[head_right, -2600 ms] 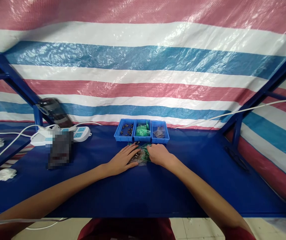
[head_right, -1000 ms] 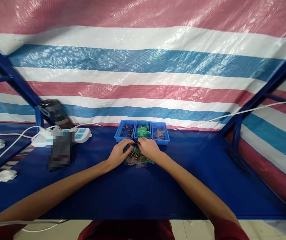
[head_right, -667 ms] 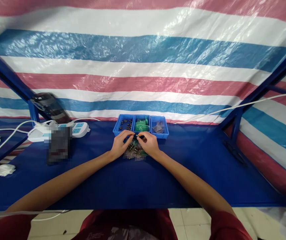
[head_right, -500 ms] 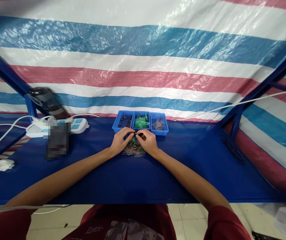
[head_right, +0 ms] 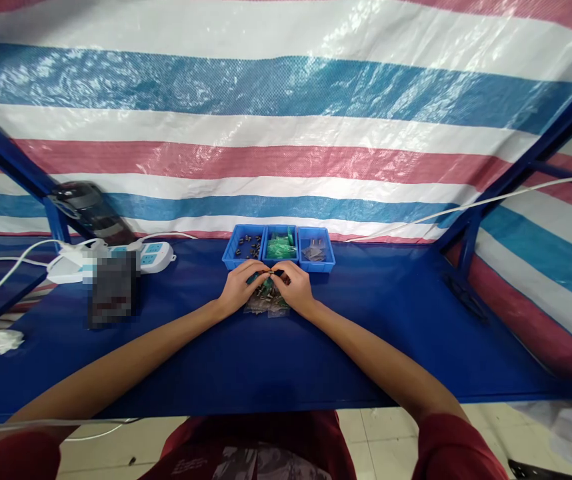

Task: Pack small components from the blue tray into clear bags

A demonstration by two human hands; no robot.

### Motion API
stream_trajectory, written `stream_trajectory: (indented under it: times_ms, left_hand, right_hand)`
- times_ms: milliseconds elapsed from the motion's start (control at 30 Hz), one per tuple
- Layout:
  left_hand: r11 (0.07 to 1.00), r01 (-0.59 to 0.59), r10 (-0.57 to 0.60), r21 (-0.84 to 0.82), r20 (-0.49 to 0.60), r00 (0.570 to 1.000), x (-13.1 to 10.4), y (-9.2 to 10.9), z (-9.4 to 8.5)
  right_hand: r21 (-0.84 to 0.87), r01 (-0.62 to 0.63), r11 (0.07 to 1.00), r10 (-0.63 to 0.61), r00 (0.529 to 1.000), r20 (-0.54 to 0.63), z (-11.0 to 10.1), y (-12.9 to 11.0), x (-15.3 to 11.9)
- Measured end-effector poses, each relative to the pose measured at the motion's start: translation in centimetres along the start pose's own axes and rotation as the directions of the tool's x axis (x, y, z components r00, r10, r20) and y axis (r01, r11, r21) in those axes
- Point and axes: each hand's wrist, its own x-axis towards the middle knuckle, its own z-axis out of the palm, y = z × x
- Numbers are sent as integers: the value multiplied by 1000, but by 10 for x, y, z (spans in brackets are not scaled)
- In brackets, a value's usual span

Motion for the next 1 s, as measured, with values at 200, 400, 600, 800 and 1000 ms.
stream_trajectory:
  times_ms: [200, 400, 600, 800, 1000]
  left_hand:
    - [999, 12, -13, -37, -28, 1000, -1, 2, -2]
    - [998, 12, -16, -57, -64, 998, -1, 5, -4]
    - [998, 21, -23, -61, -37, 999, -1, 4, -4]
    - [998, 45, -46, -43, -4, 999, 0, 2, -4]
    - [997, 54, -54, -47, 6, 999, 0, 2, -3]
  right_hand:
    - [-11, -22, 1000, 22, 1000, 19, 0, -1, 0]
    - [21, -3, 1000, 2, 999, 40, -1, -3, 1]
    - [33, 11, 999, -12, 999, 39, 0, -2, 2]
    - [5, 10, 1000, -11, 999, 48, -1, -2, 2]
    - [-2, 18, 1000, -18, 999, 38, -1, -2, 1]
